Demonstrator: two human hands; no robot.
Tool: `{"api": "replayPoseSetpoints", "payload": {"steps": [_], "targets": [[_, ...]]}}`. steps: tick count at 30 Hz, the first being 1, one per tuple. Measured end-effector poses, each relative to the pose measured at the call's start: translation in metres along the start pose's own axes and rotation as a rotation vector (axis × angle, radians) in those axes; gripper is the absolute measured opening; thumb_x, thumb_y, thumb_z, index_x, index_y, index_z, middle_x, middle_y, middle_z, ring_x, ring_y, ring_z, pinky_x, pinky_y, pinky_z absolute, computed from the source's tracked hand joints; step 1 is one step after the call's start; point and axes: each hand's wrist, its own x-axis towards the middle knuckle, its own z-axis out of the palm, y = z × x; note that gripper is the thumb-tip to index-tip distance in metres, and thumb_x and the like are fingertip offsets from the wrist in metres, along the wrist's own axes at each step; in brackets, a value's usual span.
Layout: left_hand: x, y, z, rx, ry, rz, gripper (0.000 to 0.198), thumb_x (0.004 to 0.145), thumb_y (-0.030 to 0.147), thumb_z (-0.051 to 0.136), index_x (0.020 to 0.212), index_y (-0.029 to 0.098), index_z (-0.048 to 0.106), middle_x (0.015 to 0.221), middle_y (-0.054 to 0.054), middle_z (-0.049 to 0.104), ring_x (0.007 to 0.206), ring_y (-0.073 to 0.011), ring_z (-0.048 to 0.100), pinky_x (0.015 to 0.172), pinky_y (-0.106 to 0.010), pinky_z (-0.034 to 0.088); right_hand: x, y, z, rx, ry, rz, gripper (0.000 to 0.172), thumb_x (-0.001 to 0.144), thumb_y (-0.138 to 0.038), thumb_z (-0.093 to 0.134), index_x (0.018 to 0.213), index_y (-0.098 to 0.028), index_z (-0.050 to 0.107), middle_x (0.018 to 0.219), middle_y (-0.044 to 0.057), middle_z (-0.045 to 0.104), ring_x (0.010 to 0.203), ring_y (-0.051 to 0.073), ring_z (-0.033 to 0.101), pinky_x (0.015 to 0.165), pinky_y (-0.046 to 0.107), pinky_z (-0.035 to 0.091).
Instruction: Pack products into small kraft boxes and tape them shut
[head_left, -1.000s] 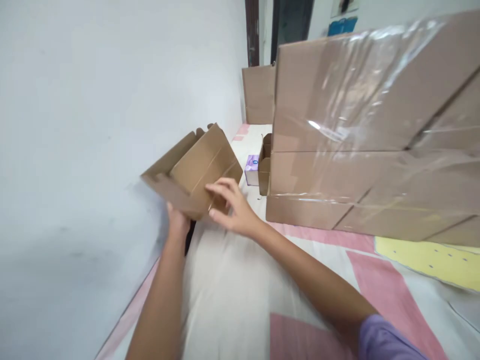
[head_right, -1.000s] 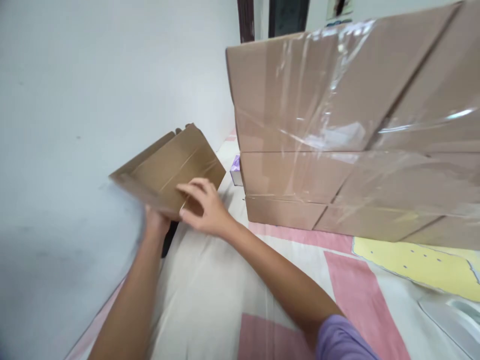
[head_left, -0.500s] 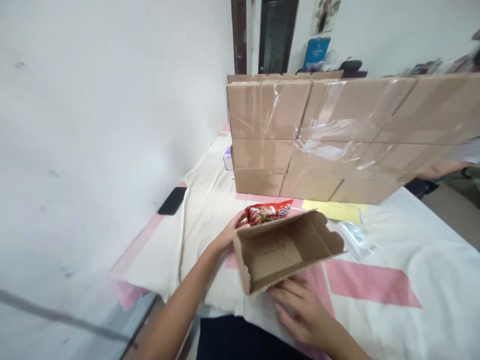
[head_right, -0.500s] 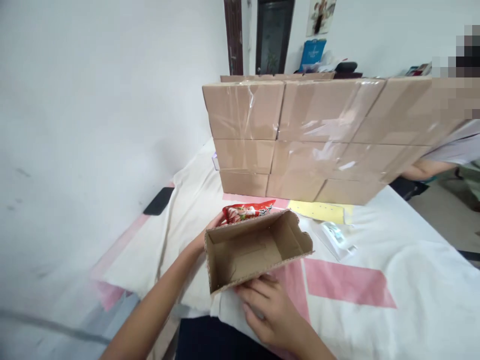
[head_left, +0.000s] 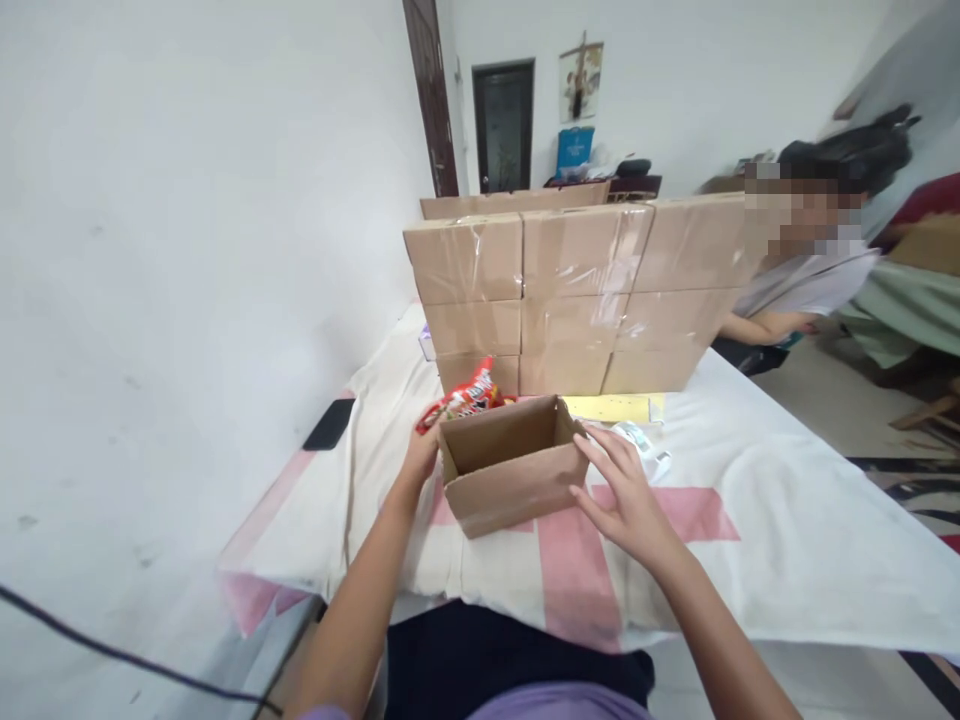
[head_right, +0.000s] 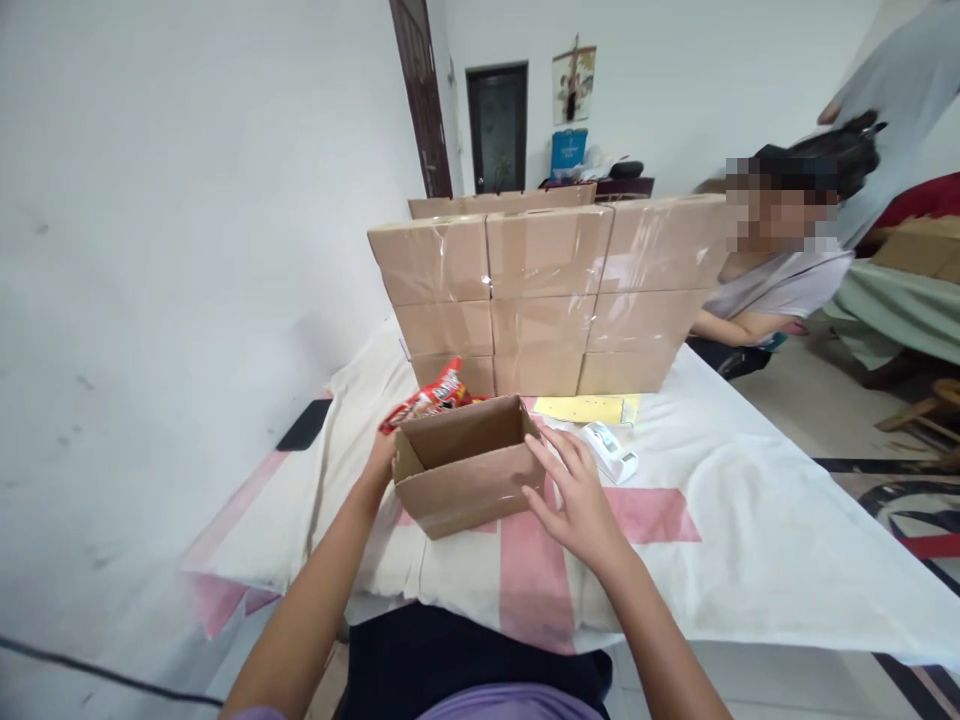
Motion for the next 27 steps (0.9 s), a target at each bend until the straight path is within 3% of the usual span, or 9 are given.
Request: {"api": "replayPoseSetpoints", "payload": {"steps": [3,7,11,13,16,18,22,25,27], "targets": [[0.002,0.043,-0.020,-0.019,0.058,0.186,0.044,0.068,0.061,0.080,0.080,0.020,0.069,0.056,0.002,0.061,0.056,-0.0162,0.060,0.068,-0.037,0.059,0.001,0.004,0.007,0.073,0.005,0.055,0.059,0.093,-0.027,0.062,0.147,-0.040,0.043,0.150,0.010,0.045,0.141,0.036,0.045,0.112,0.064,0.044],[-0.019,0.096,-0.020,0.010,0.007,0.330,0.050,0.070,0.056,0.081,0.106,0.023,0.069,0.060,0.005,0.059,0.058,-0.0162,0.061,0.072,-0.037,0.059,-0.008,0.000,0.024,0.178,0.036,0.140,0.054,0.094,-0.029,0.062,0.144,-0.035,0.043,0.151,0.013,0.042,0.145,0.033,0.042,0.116,0.061,0.043],[-0.050,0.113,0.014,0.536,-0.370,0.458,0.036,0.092,0.044,0.062,0.120,0.021,0.066,0.105,-0.008,0.072,0.099,-0.0249,0.070,0.090,-0.040,0.058,-0.011,-0.004,0.030,0.244,0.083,0.147,0.052,0.094,-0.027,0.062,0.142,-0.032,0.044,0.152,0.013,0.042,0.146,0.032,0.041,0.118,0.058,0.039],[-0.057,0.111,0.031,0.768,-0.531,0.462,0.034,0.098,0.037,0.050,0.124,0.022,0.064,0.116,-0.009,0.071,0.106,-0.0239,0.069,0.093,-0.040,0.056,-0.011,-0.005,0.030,0.275,0.109,0.159,0.050,0.094,-0.027,0.062,0.141,-0.031,0.045,0.153,0.013,0.043,0.146,0.032,0.041,0.118,0.058,0.038],[-0.058,0.109,0.045,0.908,-0.723,0.415,0.030,0.084,0.033,0.069,0.113,0.025,0.071,0.114,-0.006,0.074,0.113,-0.0285,0.067,0.096,-0.044,0.054,-0.011,-0.008,0.031,0.303,0.124,0.178,0.050,0.094,-0.026,0.061,0.141,-0.030,0.045,0.151,0.013,0.046,0.143,0.032,0.044,0.115,0.056,0.042],[-0.058,0.110,0.046,1.017,-0.776,0.425,0.037,0.074,0.028,0.078,0.111,0.029,0.073,0.127,-0.005,0.070,0.128,-0.0341,0.057,0.105,-0.051,0.047,-0.010,-0.009,0.031,0.307,0.130,0.172,0.050,0.094,-0.024,0.061,0.141,-0.031,0.046,0.146,0.012,0.052,0.139,0.031,0.047,0.112,0.055,0.045],[-0.068,0.107,0.027,1.214,-0.559,0.542,0.029,0.085,0.035,0.070,0.115,0.033,0.072,0.132,-0.005,0.067,0.126,-0.0318,0.055,0.109,-0.055,0.041,-0.011,-0.012,0.032,0.311,0.181,0.140,0.051,0.093,-0.020,0.062,0.140,-0.031,0.046,0.148,0.011,0.051,0.140,0.030,0.046,0.115,0.054,0.042],[-0.083,0.085,0.009,0.875,-0.211,0.623,0.023,0.088,0.042,0.068,0.105,0.027,0.073,0.116,-0.007,0.066,0.115,-0.0270,0.059,0.106,-0.048,0.045,-0.014,-0.014,0.037,0.331,0.207,0.104,0.057,0.094,-0.018,0.061,0.146,-0.032,0.042,0.153,0.010,0.047,0.144,0.030,0.043,0.117,0.055,0.039],[-0.095,0.061,0.003,0.692,-0.080,0.649,0.031,0.099,0.045,0.049,0.112,0.023,0.065,0.119,-0.010,0.061,0.118,-0.0246,0.058,0.102,-0.044,0.051,-0.017,-0.016,0.042,0.339,0.205,0.078,0.065,0.094,-0.017,0.060,0.152,-0.033,0.036,0.152,0.010,0.049,0.142,0.029,0.044,0.115,0.055,0.041]]}}
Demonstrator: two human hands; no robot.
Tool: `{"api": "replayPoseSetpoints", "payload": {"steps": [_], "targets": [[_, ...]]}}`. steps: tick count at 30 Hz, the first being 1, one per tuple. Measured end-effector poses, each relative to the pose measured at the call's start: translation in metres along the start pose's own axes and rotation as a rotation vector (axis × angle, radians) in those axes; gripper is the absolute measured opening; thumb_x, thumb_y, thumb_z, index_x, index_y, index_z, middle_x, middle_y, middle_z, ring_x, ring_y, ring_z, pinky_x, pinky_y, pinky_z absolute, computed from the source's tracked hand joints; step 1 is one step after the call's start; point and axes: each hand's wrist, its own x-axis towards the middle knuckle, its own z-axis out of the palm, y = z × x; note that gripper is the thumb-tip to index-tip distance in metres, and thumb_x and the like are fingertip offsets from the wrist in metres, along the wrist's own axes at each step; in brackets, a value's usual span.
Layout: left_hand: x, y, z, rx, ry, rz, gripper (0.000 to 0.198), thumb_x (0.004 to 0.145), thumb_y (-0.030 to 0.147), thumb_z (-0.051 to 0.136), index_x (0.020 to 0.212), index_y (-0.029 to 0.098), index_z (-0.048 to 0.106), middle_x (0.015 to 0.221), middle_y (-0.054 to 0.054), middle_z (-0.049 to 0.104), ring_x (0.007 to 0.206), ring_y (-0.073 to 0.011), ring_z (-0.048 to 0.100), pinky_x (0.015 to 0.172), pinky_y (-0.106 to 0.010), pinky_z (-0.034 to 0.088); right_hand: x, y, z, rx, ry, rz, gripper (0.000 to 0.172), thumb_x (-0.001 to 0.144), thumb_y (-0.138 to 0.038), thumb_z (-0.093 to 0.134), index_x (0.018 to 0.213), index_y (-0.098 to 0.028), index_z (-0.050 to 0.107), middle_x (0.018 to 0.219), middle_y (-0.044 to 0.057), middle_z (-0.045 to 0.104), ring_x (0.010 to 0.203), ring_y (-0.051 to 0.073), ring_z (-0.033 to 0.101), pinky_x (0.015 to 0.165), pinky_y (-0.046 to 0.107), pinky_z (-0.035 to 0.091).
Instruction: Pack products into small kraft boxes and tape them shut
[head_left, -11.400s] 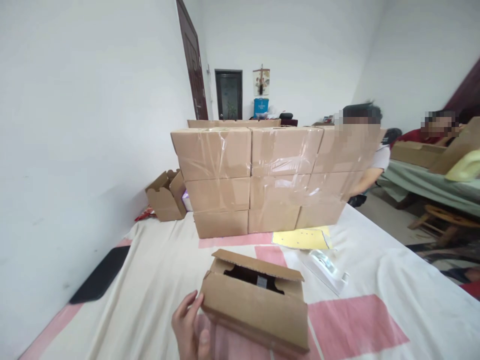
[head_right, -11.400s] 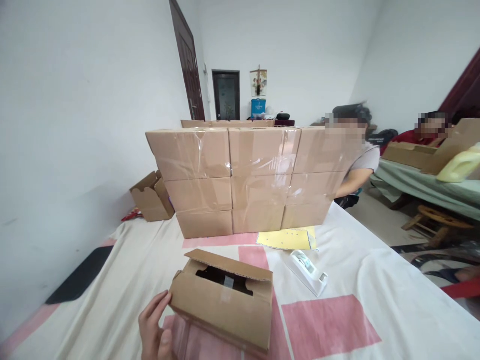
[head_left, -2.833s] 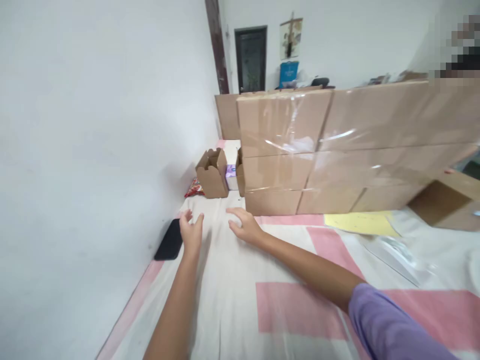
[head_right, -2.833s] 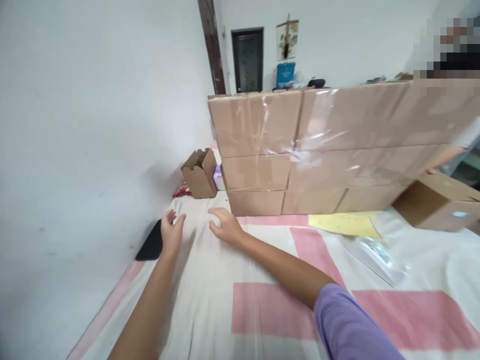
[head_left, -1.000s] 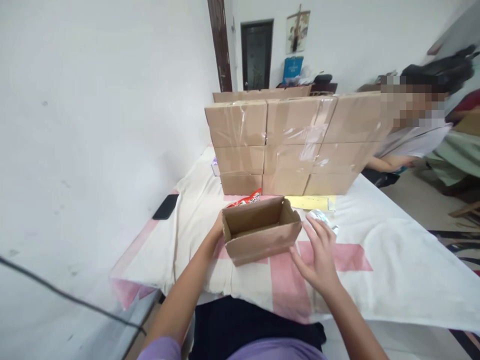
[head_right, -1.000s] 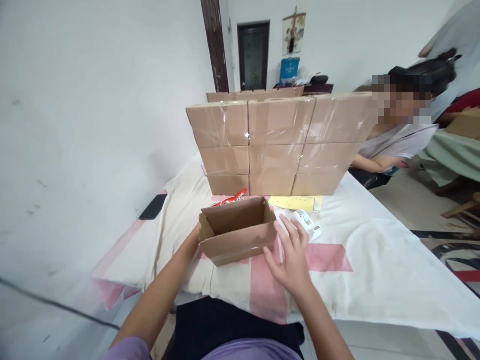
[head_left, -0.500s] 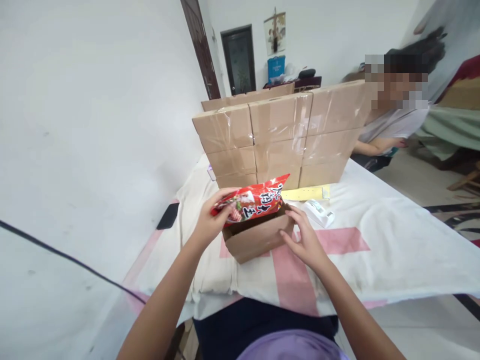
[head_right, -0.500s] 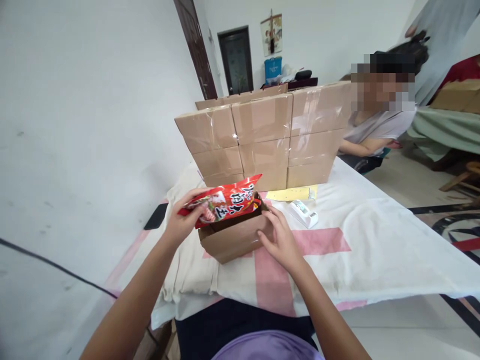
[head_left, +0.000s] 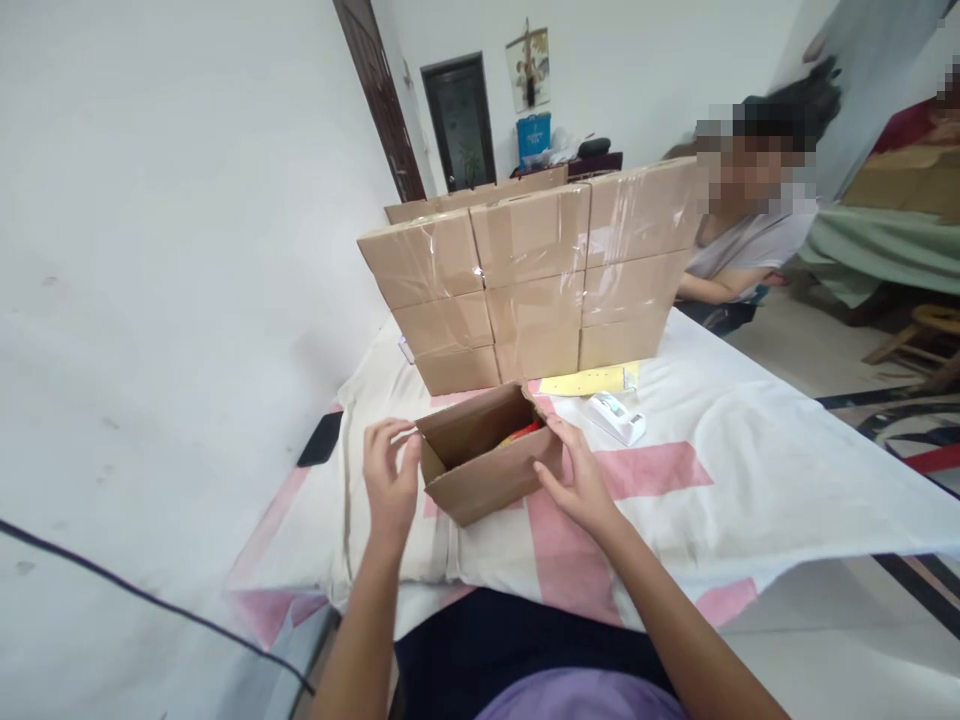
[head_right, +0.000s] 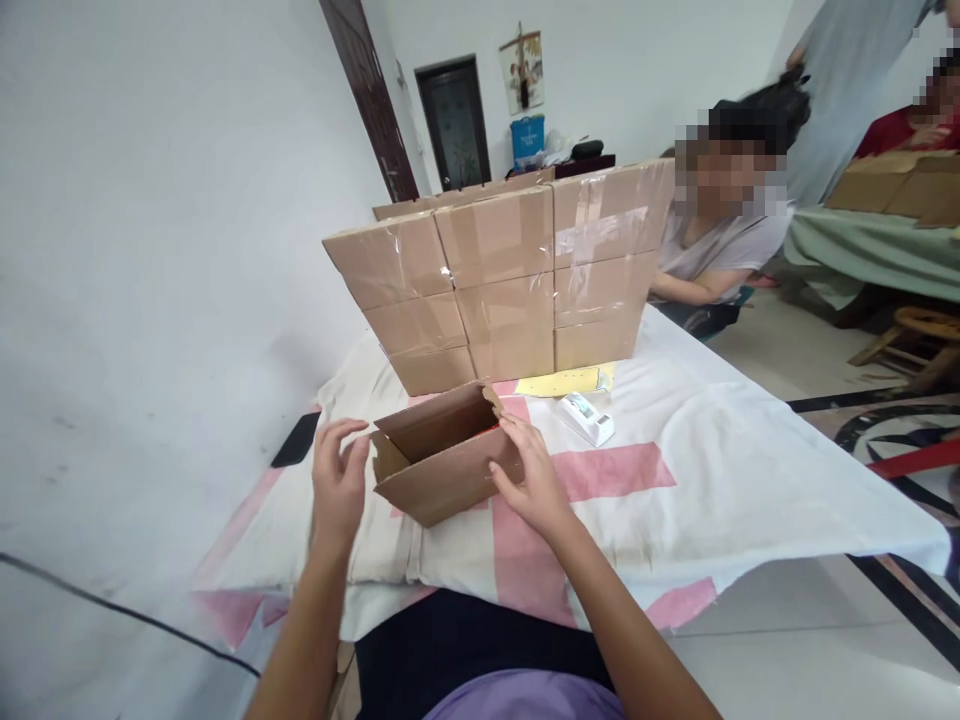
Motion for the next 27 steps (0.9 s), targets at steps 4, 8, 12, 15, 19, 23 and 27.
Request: {"api": "replayPoseSetpoints", "payload": {"steps": [4,8,12,15,19,23,27], "targets": [[-0.037,-0.012,0.020,-0.157,-0.049,0.014,0.044,0.104,0.050,0.030,0.119,0.019,0.058,0.116,-0.013,0.065,0.102,-0.0227,0.069,0.086,-0.039,0.059,-0.006,-0.001,0.005,-0.032,0.018,-0.012,0.068,0.095,-0.018,0.059,0.156,-0.034,0.034,0.145,0.009,0.057,0.132,0.030,0.050,0.109,0.054,0.046],[-0.040,-0.016,0.023,-0.186,-0.114,-0.006,0.033,0.100,0.046,0.050,0.121,0.022,0.059,0.106,-0.010,0.072,0.096,-0.0226,0.072,0.081,-0.038,0.060,-0.006,-0.006,0.003,-0.105,0.103,0.088,0.049,0.098,-0.026,0.058,0.147,-0.030,0.052,0.109,0.008,0.068,0.102,0.027,0.061,0.089,0.046,0.056],[-0.026,-0.014,0.024,0.126,-0.138,0.017,0.055,0.088,0.045,0.070,0.136,0.026,0.055,0.154,-0.017,0.046,0.143,-0.0362,0.044,0.114,-0.059,0.040,-0.003,-0.014,0.007,-0.243,0.242,0.180,0.038,0.096,-0.034,0.063,0.132,-0.023,0.067,0.080,0.006,0.062,0.079,0.025,0.058,0.071,0.040,0.056],[-0.018,-0.005,0.028,0.497,-0.355,0.064,0.060,0.098,0.039,0.053,0.155,0.028,0.037,0.165,-0.013,0.034,0.155,-0.0368,0.022,0.118,-0.067,0.027,0.002,-0.016,0.008,-0.306,0.252,0.202,0.045,0.095,-0.030,0.061,0.140,-0.022,0.060,0.112,0.012,0.067,0.105,0.030,0.058,0.092,0.050,0.054],[-0.009,0.012,0.031,0.656,-0.509,0.161,0.063,0.099,0.026,0.040,0.160,0.027,0.026,0.170,-0.007,0.023,0.159,-0.0364,0.007,0.120,-0.073,0.015,0.005,-0.010,0.001,-0.162,0.125,0.254,0.051,0.092,-0.028,0.063,0.142,-0.026,0.055,0.129,0.010,0.066,0.123,0.030,0.055,0.101,0.050,0.051],[0.005,0.026,0.036,0.644,-0.605,0.242,0.082,0.084,0.015,0.049,0.161,0.026,0.023,0.170,-0.005,0.023,0.158,-0.0369,0.012,0.122,-0.073,0.011,0.003,-0.006,-0.002,-0.040,0.122,0.327,0.047,0.088,-0.029,0.066,0.135,-0.027,0.059,0.126,0.008,0.069,0.121,0.029,0.060,0.093,0.046,0.054],[0.003,0.028,0.045,0.587,-0.605,0.259,0.069,0.087,0.009,0.043,0.155,0.025,0.040,0.149,-0.006,0.057,0.140,-0.0273,0.050,0.124,-0.056,0.027,0.002,-0.001,-0.007,-0.001,0.132,0.356,0.047,0.085,-0.033,0.070,0.131,-0.026,0.060,0.129,0.009,0.069,0.116,0.028,0.064,0.086,0.040,0.054]]}}
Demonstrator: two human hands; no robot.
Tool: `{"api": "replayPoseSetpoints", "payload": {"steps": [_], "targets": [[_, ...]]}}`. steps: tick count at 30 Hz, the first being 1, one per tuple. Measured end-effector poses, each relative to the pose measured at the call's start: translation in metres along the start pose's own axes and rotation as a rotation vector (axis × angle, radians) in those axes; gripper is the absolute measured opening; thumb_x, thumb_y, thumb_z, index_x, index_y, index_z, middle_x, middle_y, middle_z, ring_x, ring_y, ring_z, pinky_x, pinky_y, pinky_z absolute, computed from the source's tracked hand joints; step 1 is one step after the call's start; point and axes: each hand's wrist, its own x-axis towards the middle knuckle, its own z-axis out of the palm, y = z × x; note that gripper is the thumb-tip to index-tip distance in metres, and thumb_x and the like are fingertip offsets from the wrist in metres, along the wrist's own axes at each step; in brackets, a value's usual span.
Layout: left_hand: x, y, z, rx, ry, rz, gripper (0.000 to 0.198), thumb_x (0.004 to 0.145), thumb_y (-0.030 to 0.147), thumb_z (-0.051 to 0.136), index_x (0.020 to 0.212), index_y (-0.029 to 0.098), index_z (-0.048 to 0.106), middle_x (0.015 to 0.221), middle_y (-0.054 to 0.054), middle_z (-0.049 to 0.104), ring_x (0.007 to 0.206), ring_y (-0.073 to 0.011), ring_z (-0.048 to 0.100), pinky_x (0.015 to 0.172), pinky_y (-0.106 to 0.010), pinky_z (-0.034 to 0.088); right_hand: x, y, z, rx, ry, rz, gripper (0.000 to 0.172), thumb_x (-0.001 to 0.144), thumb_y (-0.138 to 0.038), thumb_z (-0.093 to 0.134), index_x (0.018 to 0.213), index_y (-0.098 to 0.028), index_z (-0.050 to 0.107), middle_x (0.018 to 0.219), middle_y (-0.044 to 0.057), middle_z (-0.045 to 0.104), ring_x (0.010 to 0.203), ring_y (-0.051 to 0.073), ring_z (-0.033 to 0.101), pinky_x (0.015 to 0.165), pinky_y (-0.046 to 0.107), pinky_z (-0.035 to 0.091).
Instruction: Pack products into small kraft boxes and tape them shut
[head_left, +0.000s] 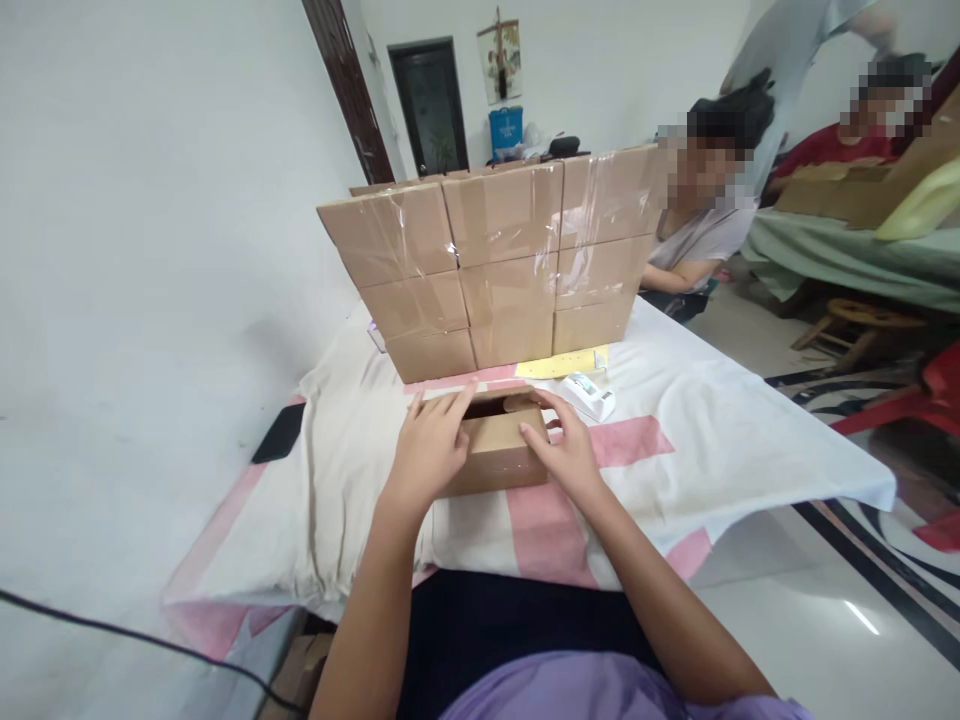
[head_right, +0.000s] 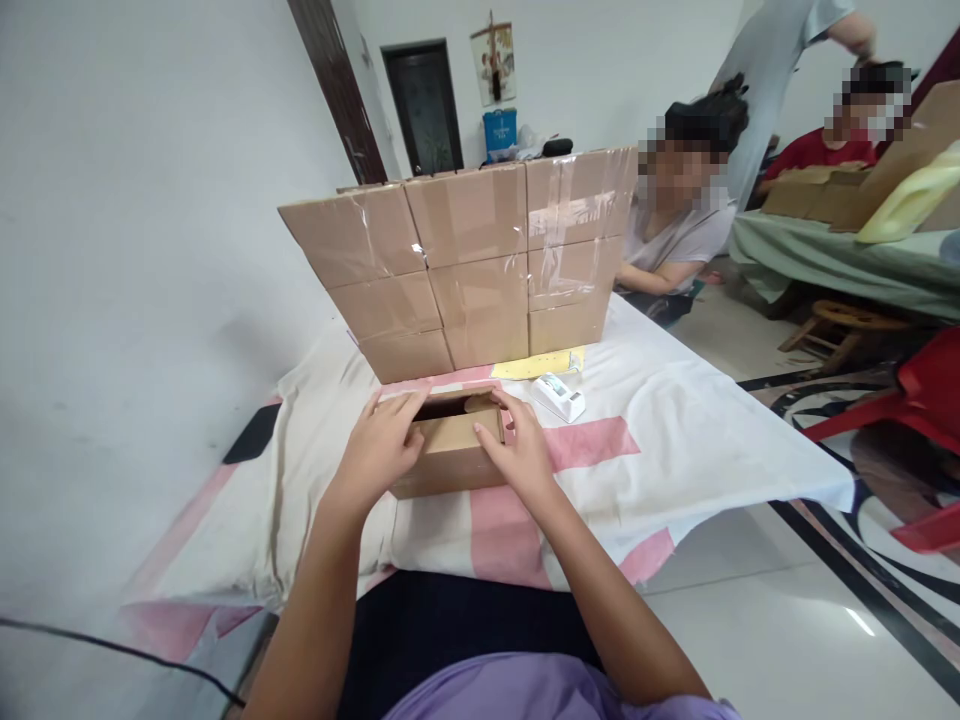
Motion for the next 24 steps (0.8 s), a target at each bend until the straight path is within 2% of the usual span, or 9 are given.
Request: {"api": "replayPoseSetpoints", "payload": {"steps": [3,5,6,8,10,11,16,19,24], "targets": [[-0.011,0.003,0.013,-0.070,-0.028,-0.007,0.052,0.096,0.013,0.033,0.141,0.024,0.057,0.147,-0.005,0.060,0.138,-0.0235,0.053,0.119,-0.047,0.038,0.013,0.017,-0.025,0.039,0.013,0.069,0.028,0.089,-0.040,0.063,0.109,-0.022,0.069,0.109,0.007,0.074,0.088,0.023,0.070,0.077,0.035,0.054],[-0.020,0.005,0.020,-0.087,-0.033,-0.030,0.044,0.100,0.026,0.038,0.138,0.023,0.060,0.153,-0.005,0.054,0.144,-0.0263,0.047,0.119,-0.050,0.039,0.029,0.035,-0.052,-0.051,0.070,0.154,0.027,0.092,-0.042,0.056,0.089,-0.019,0.070,0.090,0.006,0.074,0.077,0.021,0.067,0.073,0.033,0.052],[-0.023,0.006,0.023,-0.082,-0.029,-0.042,0.044,0.100,0.036,0.045,0.140,0.023,0.058,0.154,-0.006,0.052,0.146,-0.0289,0.045,0.119,-0.052,0.038,0.039,0.044,-0.066,-0.165,0.117,0.211,0.026,0.091,-0.039,0.055,0.086,-0.019,0.070,0.087,0.006,0.073,0.079,0.021,0.065,0.076,0.033,0.051],[-0.027,0.009,0.026,-0.063,-0.012,-0.056,0.058,0.092,0.051,0.059,0.142,0.023,0.056,0.156,-0.008,0.049,0.146,-0.0344,0.043,0.119,-0.057,0.036,0.059,0.062,-0.091,-0.322,0.162,0.341,0.023,0.091,-0.033,0.055,0.090,-0.017,0.071,0.097,0.008,0.073,0.087,0.021,0.064,0.082,0.031,0.049],[-0.028,0.011,0.028,-0.049,0.012,-0.052,0.062,0.087,0.051,0.067,0.142,0.024,0.056,0.156,-0.008,0.049,0.145,-0.0365,0.044,0.119,-0.059,0.035,0.077,0.075,-0.108,-0.369,0.136,0.426,0.021,0.092,-0.029,0.055,0.089,-0.016,0.071,0.100,0.009,0.073,0.089,0.021,0.062,0.080,0.029,0.048],[-0.028,0.012,0.029,-0.049,0.024,-0.045,0.061,0.086,0.048,0.068,0.141,0.025,0.057,0.156,-0.008,0.049,0.145,-0.0364,0.044,0.119,-0.059,0.035,0.084,0.079,-0.113,-0.375,0.104,0.474,0.022,0.092,-0.028,0.055,0.086,-0.015,0.070,0.097,0.010,0.073,0.084,0.020,0.062,0.076,0.028,0.047],[-0.030,0.010,0.032,-0.072,0.074,-0.034,0.058,0.085,0.043,0.070,0.140,0.029,0.058,0.154,-0.006,0.053,0.144,-0.0352,0.045,0.118,-0.055,0.036,0.109,0.089,-0.110,-0.382,-0.090,0.716,0.037,0.097,-0.034,0.054,0.070,-0.012,0.067,0.071,0.007,0.066,0.052,0.012,0.050,0.053,0.027,0.039],[-0.031,0.010,0.032,-0.075,0.078,-0.043,0.060,0.085,0.043,0.070,0.141,0.028,0.057,0.154,-0.006,0.052,0.144,-0.0346,0.046,0.119,-0.055,0.035,0.116,0.092,-0.103,-0.359,-0.154,0.829,0.033,0.097,-0.035,0.061,0.075,-0.011,0.066,0.065,0.002,0.060,0.049,0.009,0.047,0.048,0.024,0.037],[-0.032,0.010,0.034,-0.081,0.079,-0.041,0.061,0.085,0.043,0.069,0.142,0.027,0.055,0.155,-0.005,0.051,0.145,-0.0336,0.044,0.118,-0.055,0.036,0.125,0.093,-0.096,-0.239,-0.163,0.952,0.024,0.099,-0.036,0.064,0.096,-0.013,0.064,0.075,-0.002,0.062,0.055,0.007,0.055,0.050,0.019,0.047]]}}
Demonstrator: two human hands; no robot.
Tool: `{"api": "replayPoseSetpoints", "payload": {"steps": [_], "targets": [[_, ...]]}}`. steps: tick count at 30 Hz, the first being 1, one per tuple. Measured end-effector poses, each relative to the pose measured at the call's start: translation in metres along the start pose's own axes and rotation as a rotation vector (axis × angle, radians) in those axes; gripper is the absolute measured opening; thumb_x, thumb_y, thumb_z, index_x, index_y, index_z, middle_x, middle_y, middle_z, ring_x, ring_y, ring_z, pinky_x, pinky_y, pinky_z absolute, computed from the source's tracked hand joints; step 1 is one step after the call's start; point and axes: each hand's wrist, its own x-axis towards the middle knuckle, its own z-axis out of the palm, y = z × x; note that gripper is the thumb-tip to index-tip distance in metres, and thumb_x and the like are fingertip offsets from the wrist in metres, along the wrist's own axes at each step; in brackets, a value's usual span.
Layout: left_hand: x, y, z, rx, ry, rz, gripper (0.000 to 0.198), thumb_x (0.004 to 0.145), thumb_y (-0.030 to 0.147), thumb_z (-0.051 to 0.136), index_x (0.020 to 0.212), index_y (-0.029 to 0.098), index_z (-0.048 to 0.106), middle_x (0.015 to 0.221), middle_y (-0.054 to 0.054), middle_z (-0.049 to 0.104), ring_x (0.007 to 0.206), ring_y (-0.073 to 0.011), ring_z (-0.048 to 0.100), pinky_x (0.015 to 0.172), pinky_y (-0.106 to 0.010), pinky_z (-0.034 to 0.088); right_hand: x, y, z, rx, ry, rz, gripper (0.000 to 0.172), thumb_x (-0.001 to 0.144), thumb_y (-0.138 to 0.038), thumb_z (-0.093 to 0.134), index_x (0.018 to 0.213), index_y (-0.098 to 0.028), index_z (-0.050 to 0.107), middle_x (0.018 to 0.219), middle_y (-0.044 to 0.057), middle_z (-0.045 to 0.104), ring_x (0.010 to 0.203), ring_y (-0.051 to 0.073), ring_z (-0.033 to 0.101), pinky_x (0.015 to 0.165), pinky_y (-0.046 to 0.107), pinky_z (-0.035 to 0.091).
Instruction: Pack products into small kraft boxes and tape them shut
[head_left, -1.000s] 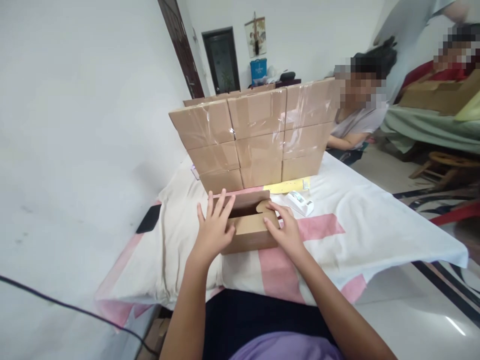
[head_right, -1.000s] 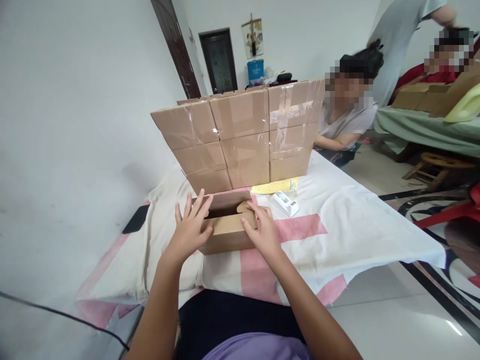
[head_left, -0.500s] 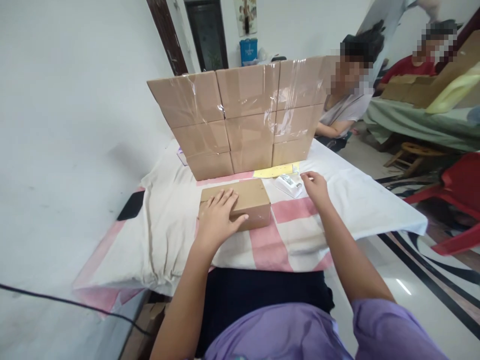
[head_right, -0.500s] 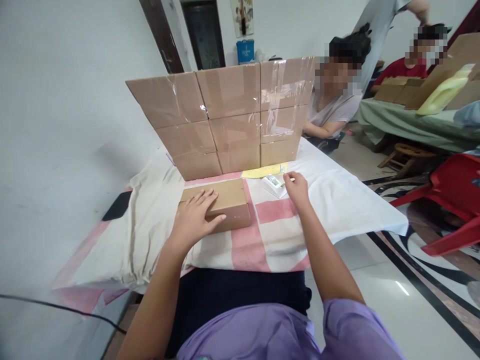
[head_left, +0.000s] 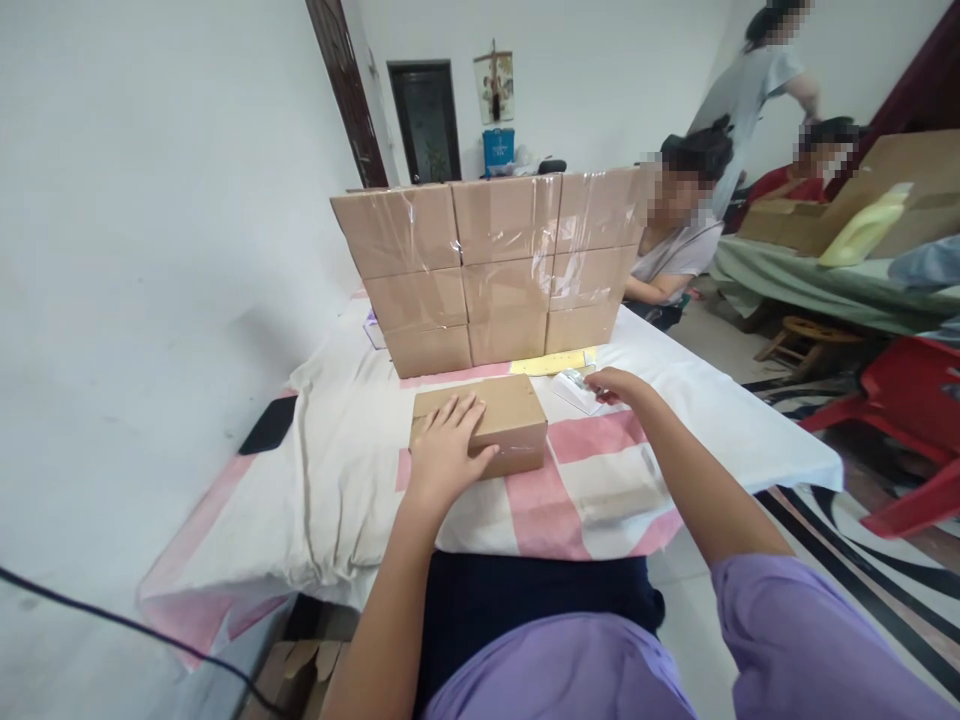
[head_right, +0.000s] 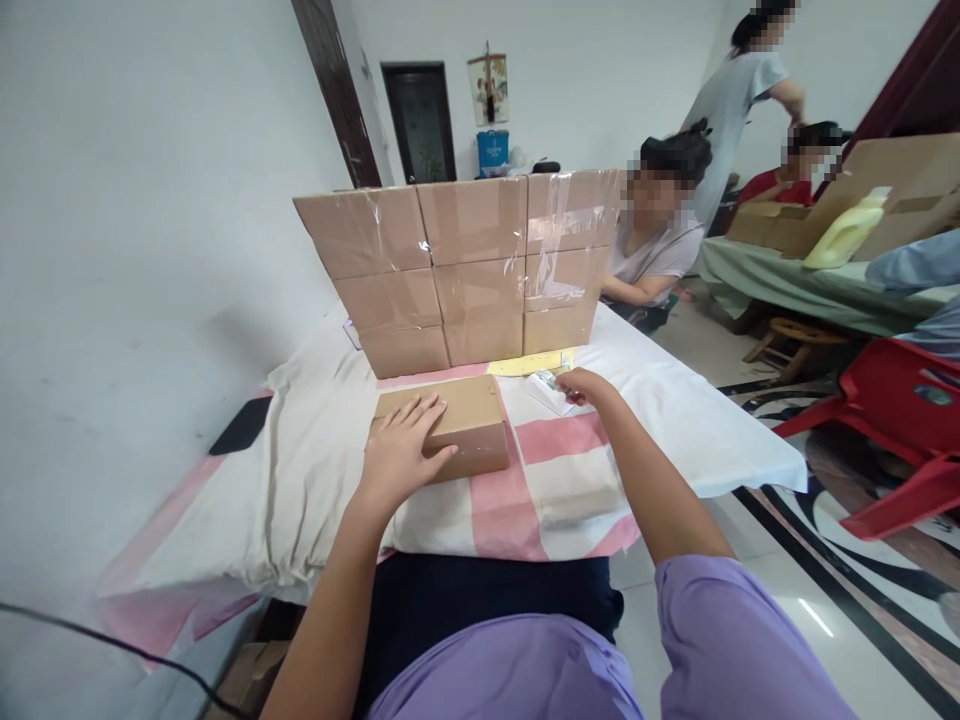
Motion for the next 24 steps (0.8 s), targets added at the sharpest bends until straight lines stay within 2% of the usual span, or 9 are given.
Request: {"api": "replayPoseSetpoints", "payload": {"steps": [3,8,13,19,24], "targets": [[0.000,-0.001,0.002,-0.001,0.012,0.003,0.060,0.085,0.043,0.069,0.141,0.026,0.056,0.154,-0.006,0.052,0.144,-0.0342,0.046,0.118,-0.056,0.037,0.003,-0.002,-0.001,0.096,-0.003,0.023,0.023,0.095,-0.034,0.069,0.099,-0.012,0.064,0.076,0.000,0.063,0.055,0.008,0.059,0.049,0.020,0.052],[-0.002,-0.002,0.003,-0.008,0.042,0.004,0.061,0.084,0.042,0.070,0.141,0.027,0.056,0.155,-0.005,0.051,0.143,-0.0355,0.047,0.116,-0.056,0.038,0.007,0.006,-0.006,0.239,-0.023,0.046,0.025,0.078,-0.019,0.082,0.089,-0.010,0.062,0.068,0.003,0.062,0.052,0.017,0.066,0.048,0.030,0.060],[-0.003,-0.001,0.004,-0.033,0.054,0.001,0.061,0.084,0.040,0.071,0.141,0.029,0.055,0.155,-0.004,0.051,0.144,-0.0355,0.046,0.116,-0.057,0.038,0.006,0.022,-0.002,0.392,-0.014,0.039,0.011,0.090,-0.015,0.071,0.090,-0.012,0.060,0.067,-0.004,0.060,0.056,0.012,0.067,0.055,0.025,0.062],[-0.003,-0.001,0.004,-0.045,0.060,0.000,0.060,0.084,0.041,0.071,0.141,0.029,0.056,0.154,-0.004,0.051,0.143,-0.0358,0.047,0.117,-0.057,0.037,-0.007,0.043,0.004,0.573,-0.010,-0.088,0.018,0.075,-0.004,0.075,0.076,-0.013,0.060,0.066,0.002,0.063,0.059,0.017,0.071,0.063,0.028,0.066],[-0.005,0.000,0.005,-0.032,0.059,-0.010,0.061,0.084,0.041,0.071,0.141,0.029,0.056,0.154,-0.003,0.051,0.143,-0.0353,0.047,0.117,-0.058,0.037,-0.014,0.060,0.015,0.649,0.022,-0.176,0.014,0.076,-0.007,0.069,0.070,-0.016,0.060,0.067,0.005,0.067,0.066,0.017,0.071,0.069,0.026,0.066]]}}
